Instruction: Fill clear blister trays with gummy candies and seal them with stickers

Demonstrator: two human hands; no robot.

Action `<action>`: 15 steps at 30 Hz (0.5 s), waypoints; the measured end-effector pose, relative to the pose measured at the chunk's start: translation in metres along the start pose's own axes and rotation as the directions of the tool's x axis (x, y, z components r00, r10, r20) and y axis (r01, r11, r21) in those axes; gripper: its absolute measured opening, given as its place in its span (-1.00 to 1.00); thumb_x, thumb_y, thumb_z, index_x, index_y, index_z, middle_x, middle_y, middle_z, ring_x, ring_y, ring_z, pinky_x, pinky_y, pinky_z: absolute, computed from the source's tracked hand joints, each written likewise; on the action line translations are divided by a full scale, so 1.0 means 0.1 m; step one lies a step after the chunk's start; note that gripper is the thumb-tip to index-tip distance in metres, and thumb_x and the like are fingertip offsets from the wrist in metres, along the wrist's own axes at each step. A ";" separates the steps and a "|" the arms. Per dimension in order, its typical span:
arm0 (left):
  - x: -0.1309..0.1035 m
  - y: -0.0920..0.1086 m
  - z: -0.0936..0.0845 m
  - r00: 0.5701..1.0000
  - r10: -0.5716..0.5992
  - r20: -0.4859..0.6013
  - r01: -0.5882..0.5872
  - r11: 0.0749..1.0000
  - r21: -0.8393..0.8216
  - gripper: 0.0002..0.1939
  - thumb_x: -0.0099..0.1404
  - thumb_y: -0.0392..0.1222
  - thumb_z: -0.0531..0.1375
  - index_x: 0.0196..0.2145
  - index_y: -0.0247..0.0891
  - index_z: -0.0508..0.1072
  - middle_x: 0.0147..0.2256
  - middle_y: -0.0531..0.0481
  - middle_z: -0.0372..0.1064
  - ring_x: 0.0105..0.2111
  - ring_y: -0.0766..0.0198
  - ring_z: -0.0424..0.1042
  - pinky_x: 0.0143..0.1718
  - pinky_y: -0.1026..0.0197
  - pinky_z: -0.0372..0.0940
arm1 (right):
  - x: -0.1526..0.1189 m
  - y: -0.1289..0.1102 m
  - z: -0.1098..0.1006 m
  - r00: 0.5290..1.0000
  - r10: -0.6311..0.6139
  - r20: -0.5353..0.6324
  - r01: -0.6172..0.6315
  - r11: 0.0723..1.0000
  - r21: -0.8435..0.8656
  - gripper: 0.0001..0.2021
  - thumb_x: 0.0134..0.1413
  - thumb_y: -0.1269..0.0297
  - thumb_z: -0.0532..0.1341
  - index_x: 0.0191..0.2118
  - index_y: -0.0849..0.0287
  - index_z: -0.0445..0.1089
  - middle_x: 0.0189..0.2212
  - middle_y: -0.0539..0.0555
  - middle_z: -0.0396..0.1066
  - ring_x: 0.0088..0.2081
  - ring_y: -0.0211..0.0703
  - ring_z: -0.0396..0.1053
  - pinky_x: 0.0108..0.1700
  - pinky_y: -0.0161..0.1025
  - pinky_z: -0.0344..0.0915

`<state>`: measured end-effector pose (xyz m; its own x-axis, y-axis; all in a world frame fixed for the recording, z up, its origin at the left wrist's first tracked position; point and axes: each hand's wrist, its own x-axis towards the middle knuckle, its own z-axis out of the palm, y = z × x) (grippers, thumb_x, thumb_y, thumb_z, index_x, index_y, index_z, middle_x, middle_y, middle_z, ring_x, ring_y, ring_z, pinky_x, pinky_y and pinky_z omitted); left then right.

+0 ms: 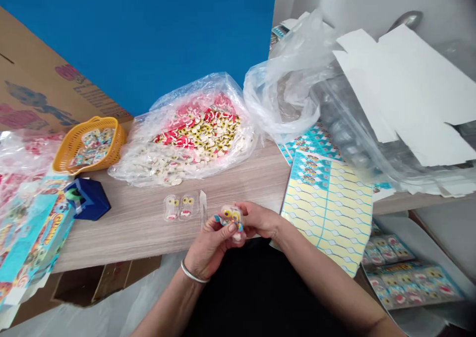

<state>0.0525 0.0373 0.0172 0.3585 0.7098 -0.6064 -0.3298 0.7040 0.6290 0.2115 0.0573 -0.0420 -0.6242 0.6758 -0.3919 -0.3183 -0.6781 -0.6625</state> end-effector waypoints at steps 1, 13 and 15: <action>0.04 -0.01 0.01 0.997 0.034 -0.070 -0.034 0.999 -0.009 -0.69 -0.01 -0.21 0.47 -0.35 -0.27 0.47 -0.46 0.03 0.49 -0.50 0.35 0.47 -0.44 0.29 0.41 | 0.01 0.02 -0.01 0.995 -0.032 -0.098 0.032 0.999 -0.002 -0.50 -0.26 -0.05 0.46 -0.30 0.15 0.32 -0.60 -0.17 0.26 -0.66 -0.43 0.04 -0.63 -0.42 -0.11; 0.21 -0.06 0.13 0.949 0.219 -0.225 -0.205 0.975 0.086 -0.66 0.00 -0.13 0.45 -0.31 -0.26 0.45 -0.30 0.02 0.50 -0.35 0.30 0.50 -0.29 0.23 0.44 | -0.31 0.06 0.05 0.734 -0.554 -0.394 0.299 0.784 -0.544 -0.74 0.21 0.05 0.18 -0.26 0.15 0.41 -0.36 0.02 0.45 -0.30 -0.16 0.35 -0.20 -0.24 0.28; 0.20 -0.03 0.08 0.935 0.263 -0.236 -0.253 0.965 0.071 -0.70 0.01 -0.13 0.45 -0.39 -0.28 0.45 -0.39 0.07 0.44 -0.38 0.36 0.46 -0.30 0.27 0.42 | -0.34 0.04 0.03 0.731 -0.547 -0.409 0.290 0.791 -0.539 -0.73 0.20 0.04 0.18 -0.28 0.15 0.40 -0.37 0.02 0.44 -0.31 -0.15 0.34 -0.20 -0.24 0.27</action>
<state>0.0676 0.0498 0.0071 0.0423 0.8549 -0.5170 -0.3468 0.4978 0.7949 0.2293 0.0312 -0.0294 0.0096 0.9827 -0.1850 -0.0485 -0.1844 -0.9817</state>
